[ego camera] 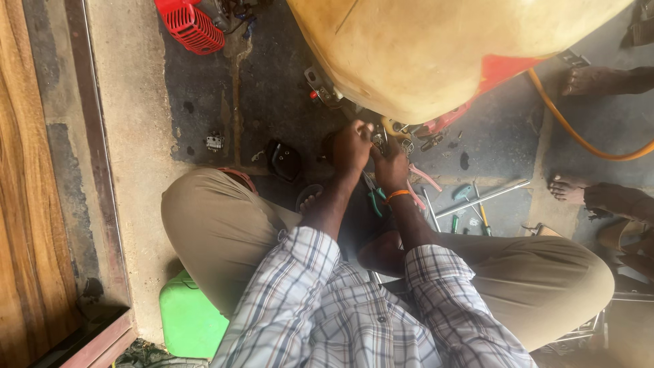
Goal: The person sits on the floor and uses a wrench to tighten a bolt on a small engine attached to a large yellow tank. They repeatedly adjust the wrench and apply torque to secure the component.
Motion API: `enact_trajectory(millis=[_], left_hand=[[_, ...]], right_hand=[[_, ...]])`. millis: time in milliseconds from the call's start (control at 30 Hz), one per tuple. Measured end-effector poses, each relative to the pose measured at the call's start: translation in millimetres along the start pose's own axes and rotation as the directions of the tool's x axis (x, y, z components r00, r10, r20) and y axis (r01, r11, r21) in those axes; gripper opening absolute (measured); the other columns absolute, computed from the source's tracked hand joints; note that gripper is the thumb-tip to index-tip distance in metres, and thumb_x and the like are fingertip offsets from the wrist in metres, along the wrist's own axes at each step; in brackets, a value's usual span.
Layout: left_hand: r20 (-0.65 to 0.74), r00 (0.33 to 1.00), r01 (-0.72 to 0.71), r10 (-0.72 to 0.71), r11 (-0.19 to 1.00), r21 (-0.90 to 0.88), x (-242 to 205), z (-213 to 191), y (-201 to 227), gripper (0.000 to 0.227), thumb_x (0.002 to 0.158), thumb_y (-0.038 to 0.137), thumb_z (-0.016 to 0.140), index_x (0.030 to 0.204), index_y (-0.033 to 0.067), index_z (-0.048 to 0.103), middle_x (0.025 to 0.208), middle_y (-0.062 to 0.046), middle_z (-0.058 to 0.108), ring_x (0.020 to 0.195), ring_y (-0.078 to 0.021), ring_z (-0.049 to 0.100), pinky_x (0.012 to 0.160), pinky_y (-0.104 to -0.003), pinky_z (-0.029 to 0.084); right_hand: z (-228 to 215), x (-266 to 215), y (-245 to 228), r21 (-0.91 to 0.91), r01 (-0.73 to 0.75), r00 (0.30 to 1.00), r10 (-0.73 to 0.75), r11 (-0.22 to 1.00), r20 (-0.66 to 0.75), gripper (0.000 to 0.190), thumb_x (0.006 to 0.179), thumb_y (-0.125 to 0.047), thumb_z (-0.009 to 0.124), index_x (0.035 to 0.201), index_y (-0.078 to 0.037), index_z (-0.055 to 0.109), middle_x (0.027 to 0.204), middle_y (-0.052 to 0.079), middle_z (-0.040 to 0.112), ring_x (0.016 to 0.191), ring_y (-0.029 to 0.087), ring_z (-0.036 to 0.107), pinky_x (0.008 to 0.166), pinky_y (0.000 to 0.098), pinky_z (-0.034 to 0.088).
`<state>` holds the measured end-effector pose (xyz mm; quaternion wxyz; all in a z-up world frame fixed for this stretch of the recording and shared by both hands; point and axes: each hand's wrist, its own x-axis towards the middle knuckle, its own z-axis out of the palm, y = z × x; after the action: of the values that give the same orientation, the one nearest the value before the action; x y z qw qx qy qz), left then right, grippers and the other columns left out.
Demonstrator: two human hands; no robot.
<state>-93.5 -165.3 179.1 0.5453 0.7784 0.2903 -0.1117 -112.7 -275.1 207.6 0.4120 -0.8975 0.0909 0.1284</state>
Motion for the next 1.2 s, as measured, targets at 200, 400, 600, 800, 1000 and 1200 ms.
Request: enact_trajectory(millis=[200, 400, 600, 800, 1000, 1200], left_hand=[[-0.071, 0.937, -0.298, 0.343, 0.888, 0.351, -41.5, -1.2, 17.2, 0.033, 0.084, 0.03, 0.075, 0.102, 0.0041, 0.064, 0.1, -0.018, 0.07, 0.093, -0.0411, 0.068, 0.076, -0.051, 0.053], [-0.111, 0.93, -0.253, 0.351, 0.828, 0.5, -33.9, 16.6, 14.8, 0.025, 0.089, 0.022, 0.075, 0.099, 0.0031, 0.064, 0.103, -0.02, 0.069, 0.097, -0.0404, 0.069, 0.081, -0.05, 0.055], [-0.056, 0.97, -0.172, 0.238, 0.825, 0.539, -29.4, 25.9, 14.3, 0.029, 0.085, 0.018, 0.075, 0.105, 0.001, 0.064, 0.103, -0.021, 0.071, 0.097, -0.0397, 0.071, 0.079, -0.049, 0.057], [0.086, 0.968, -0.239, 0.234, 0.77, 0.591, -19.8, 23.1, 17.4, 0.022, 0.086, 0.019, 0.077, 0.097, 0.0013, 0.069, 0.096, -0.021, 0.072, 0.095, -0.0395, 0.072, 0.081, -0.049, 0.058], [-0.12, 0.906, -0.39, 0.406, 0.91, 0.14, -25.3, -1.3, -10.3, 0.016, 0.089, 0.009, 0.07, 0.105, 0.0056, 0.071, 0.094, -0.014, 0.075, 0.088, -0.029, 0.075, 0.079, -0.041, 0.059], [0.056, 0.916, -0.401, 0.397, 0.91, 0.104, -28.1, -16.5, -20.9, 0.025, 0.091, 0.013, 0.067, 0.115, 0.0081, 0.072, 0.096, -0.015, 0.075, 0.092, -0.0314, 0.073, 0.082, -0.04, 0.057]], right_hand=[[8.2, 2.3, 13.1, 0.029, 0.118, 0.991, -0.116, 0.993, -0.063, 0.032, 0.097, -0.027, 0.06, 0.122, -0.008, 0.065, 0.107, 0.024, 0.073, 0.101, 0.048, 0.067, 0.083, 0.0547, 0.052], [18.5, 4.4, 21.4, -0.014, 0.086, 0.992, -0.086, 0.996, -0.088, 0.032, 0.098, -0.028, 0.061, 0.123, -0.008, 0.064, 0.109, 0.024, 0.072, 0.102, 0.046, 0.069, 0.084, 0.0541, 0.052], [19.0, 4.3, 29.2, 0.074, 0.03, 0.999, -0.026, 0.997, -0.044, 0.04, 0.096, -0.023, 0.057, 0.132, -0.007, 0.061, 0.111, 0.027, 0.071, 0.105, 0.047, 0.067, 0.087, 0.0542, 0.051], [23.9, 6.1, 33.6, 0.11, 0.12, 0.988, -0.108, 0.987, -0.114, 0.04, 0.096, -0.023, 0.059, 0.131, -0.005, 0.062, 0.113, 0.029, 0.071, 0.107, 0.047, 0.068, 0.089, 0.0532, 0.052], [14.6, 9.9, 21.4, 0.044, 0.195, 0.98, -0.193, 0.98, -0.057, 0.043, 0.091, -0.024, 0.067, 0.127, -0.002, 0.062, 0.105, 0.028, 0.071, 0.097, 0.048, 0.068, 0.081, 0.0527, 0.053], [9.5, 3.1, 12.6, 0.153, 0.127, 0.992, -0.124, 0.98, -0.03, 0.039, 0.089, -0.025, 0.073, 0.12, -0.003, 0.066, 0.101, 0.023, 0.073, 0.094, 0.042, 0.072, 0.079, 0.0496, 0.054]])
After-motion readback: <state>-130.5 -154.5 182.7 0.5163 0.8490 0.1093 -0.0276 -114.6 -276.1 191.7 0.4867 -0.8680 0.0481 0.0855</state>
